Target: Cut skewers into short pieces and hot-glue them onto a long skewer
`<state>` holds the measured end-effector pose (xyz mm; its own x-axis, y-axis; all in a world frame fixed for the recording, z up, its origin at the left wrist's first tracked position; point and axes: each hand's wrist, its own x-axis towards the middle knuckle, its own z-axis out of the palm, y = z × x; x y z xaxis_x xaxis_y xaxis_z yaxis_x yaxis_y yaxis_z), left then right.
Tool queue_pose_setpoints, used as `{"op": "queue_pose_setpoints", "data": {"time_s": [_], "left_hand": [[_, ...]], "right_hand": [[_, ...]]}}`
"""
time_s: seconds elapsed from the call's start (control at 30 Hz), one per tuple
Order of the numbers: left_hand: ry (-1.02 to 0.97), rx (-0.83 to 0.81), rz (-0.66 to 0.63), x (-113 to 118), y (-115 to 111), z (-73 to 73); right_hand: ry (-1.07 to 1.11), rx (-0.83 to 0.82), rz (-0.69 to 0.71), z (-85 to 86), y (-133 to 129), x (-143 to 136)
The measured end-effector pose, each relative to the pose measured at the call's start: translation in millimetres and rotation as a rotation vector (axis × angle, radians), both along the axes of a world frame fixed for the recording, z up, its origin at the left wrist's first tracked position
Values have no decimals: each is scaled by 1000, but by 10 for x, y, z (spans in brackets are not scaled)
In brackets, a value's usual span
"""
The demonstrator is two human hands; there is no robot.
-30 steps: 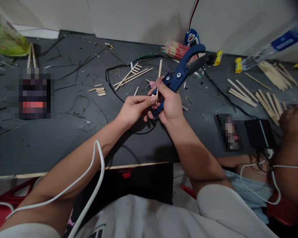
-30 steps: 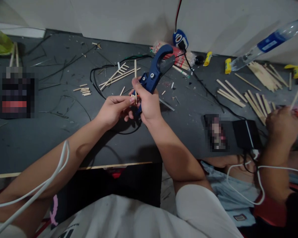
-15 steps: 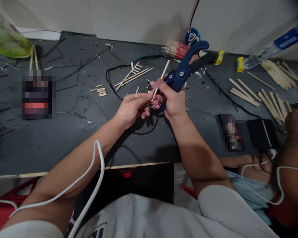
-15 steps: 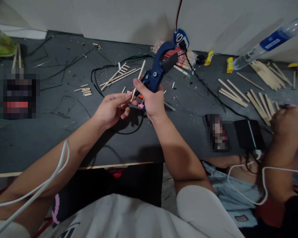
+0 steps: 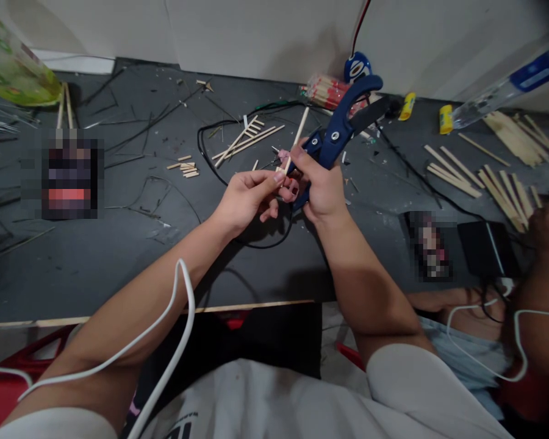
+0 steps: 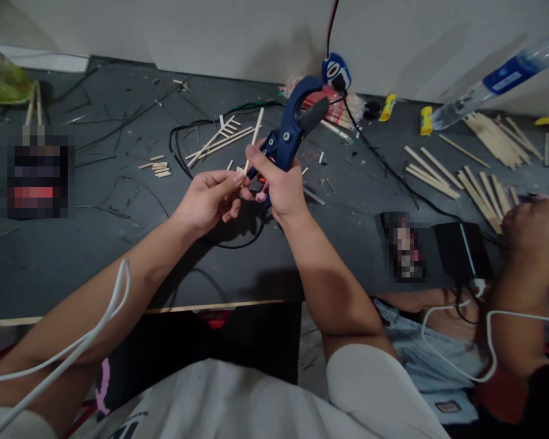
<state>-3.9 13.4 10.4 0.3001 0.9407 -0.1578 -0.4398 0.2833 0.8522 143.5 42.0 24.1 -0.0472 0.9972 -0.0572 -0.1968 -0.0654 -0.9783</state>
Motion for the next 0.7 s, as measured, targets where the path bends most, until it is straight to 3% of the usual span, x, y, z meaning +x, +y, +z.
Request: {"op": "queue_pose_setpoints", "data": {"time_s": [0.17,0.4,0.47,0.7], "left_hand": [[-83,-26,49,-52,19,23],[-35,-9,103,-69,55,-71],[-26,12,123,-62,64,-106],[12,117,179,-44,67,-132]], "right_hand": [[-195,72,124,50,26,133],[-731,780,-36,-74,144,283],[-816,905,-44,-82,148,293],[-937,942,-53,-78,129,295]]}}
